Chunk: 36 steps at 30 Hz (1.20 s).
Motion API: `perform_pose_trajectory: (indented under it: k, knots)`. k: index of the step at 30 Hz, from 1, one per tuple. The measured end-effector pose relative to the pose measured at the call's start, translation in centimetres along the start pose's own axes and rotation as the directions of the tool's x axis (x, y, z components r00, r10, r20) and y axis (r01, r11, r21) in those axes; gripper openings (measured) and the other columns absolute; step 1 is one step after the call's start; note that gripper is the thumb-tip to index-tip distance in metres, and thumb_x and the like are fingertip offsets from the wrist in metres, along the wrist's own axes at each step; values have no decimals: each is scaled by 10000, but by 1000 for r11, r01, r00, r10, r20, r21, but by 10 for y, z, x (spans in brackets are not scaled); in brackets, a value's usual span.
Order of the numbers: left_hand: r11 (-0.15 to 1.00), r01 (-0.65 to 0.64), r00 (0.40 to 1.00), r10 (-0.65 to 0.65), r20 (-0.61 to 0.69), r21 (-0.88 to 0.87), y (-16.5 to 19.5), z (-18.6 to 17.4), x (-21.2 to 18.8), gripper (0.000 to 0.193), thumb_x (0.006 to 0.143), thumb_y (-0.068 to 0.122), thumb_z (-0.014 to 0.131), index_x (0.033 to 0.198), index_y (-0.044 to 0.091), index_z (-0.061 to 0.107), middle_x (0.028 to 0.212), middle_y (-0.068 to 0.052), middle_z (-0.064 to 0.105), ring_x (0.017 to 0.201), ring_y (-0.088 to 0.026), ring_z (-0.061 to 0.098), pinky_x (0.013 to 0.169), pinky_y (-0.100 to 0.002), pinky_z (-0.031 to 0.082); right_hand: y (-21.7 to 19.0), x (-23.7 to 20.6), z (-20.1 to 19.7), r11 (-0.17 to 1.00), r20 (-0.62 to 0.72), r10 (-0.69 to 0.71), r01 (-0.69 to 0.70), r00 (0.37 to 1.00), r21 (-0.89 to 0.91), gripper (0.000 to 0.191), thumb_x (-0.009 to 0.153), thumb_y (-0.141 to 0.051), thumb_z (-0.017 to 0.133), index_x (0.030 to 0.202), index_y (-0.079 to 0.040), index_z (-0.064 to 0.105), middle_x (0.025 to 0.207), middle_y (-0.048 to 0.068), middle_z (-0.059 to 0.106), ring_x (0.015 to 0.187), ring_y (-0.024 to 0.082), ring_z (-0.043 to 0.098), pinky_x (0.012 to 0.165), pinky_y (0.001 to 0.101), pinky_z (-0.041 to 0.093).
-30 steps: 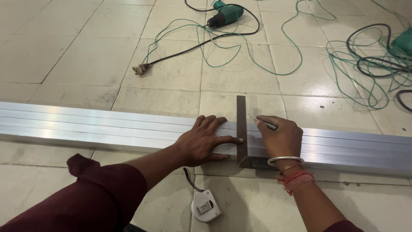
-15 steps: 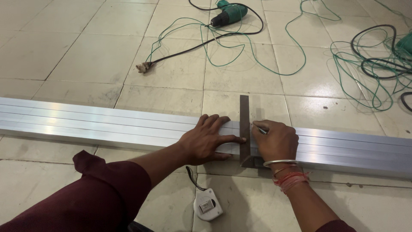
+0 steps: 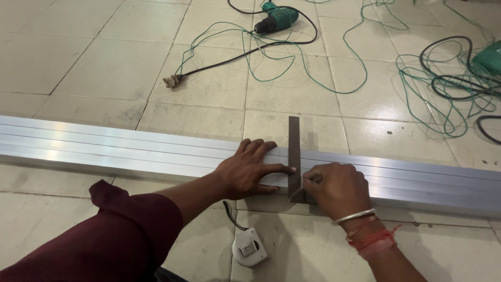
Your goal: The person kneels on a tiled floor working with long aluminum extrusion profiles. They align the profiles, use a steel ruler and tape measure to take measurements, mark cut lines with a pen, check alignment with a try square, and reposition the profiles on the floor.
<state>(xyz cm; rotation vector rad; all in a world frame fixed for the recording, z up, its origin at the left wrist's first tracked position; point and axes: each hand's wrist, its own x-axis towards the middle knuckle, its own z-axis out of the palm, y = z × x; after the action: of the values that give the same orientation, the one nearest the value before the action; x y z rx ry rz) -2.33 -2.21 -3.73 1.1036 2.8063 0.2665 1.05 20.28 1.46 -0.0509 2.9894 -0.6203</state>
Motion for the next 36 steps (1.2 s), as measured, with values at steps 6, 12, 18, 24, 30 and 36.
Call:
perform_pose_trajectory:
  k: [6,12,18,24,30,36]
  knots:
    - [1000,10,1000,-10,7,2,2,-2,1,550,928,623,562,1457,511,461,1548,-211,300,1460,-407,242,1183,-570,183,4,6,-14,999,167,38,-41,985,16,210,717,-308,830,870,-168,862,862,74,819,793,242,792,782,335,615]
    - [1000,-6,1000,6,-1,-13,1,-1,2,543,936,615,558,1460,515,455,1551,-211,307,1464,-404,251,1193,-557,195,28,36,-2,980,224,-31,-15,974,198,226,776,-270,810,898,-82,836,830,82,807,774,208,759,766,327,591]
    - [1000,6,1000,-7,9,13,1,-2,1,546,935,624,558,1457,512,446,1554,-207,289,1467,-415,230,1184,-589,159,75,-5,-11,810,62,36,-66,997,583,374,1058,-339,578,1228,-103,813,849,194,702,805,293,684,757,389,598]
    - [1000,-7,1000,7,-21,2,-2,-1,2,545,925,610,567,1449,490,478,1560,-215,296,1457,-419,248,1182,-565,179,68,-49,20,927,-299,-324,364,898,89,401,729,-297,829,1100,-179,736,1090,92,773,994,291,734,837,399,569]
    - [999,-35,997,35,-65,8,-2,-1,0,547,944,588,579,1468,476,473,1545,-217,330,1435,-406,289,1172,-554,208,49,-33,34,902,-308,-420,431,854,-36,426,675,-171,861,1063,-161,685,921,63,755,914,325,712,795,451,569]
    - [1000,8,1000,-8,10,-7,3,-15,2,805,899,568,644,1587,393,265,1561,-203,319,1435,-407,316,1181,-554,228,77,-39,9,971,-326,-233,237,916,-30,312,707,-225,862,976,-230,706,868,54,734,845,304,716,726,436,573]
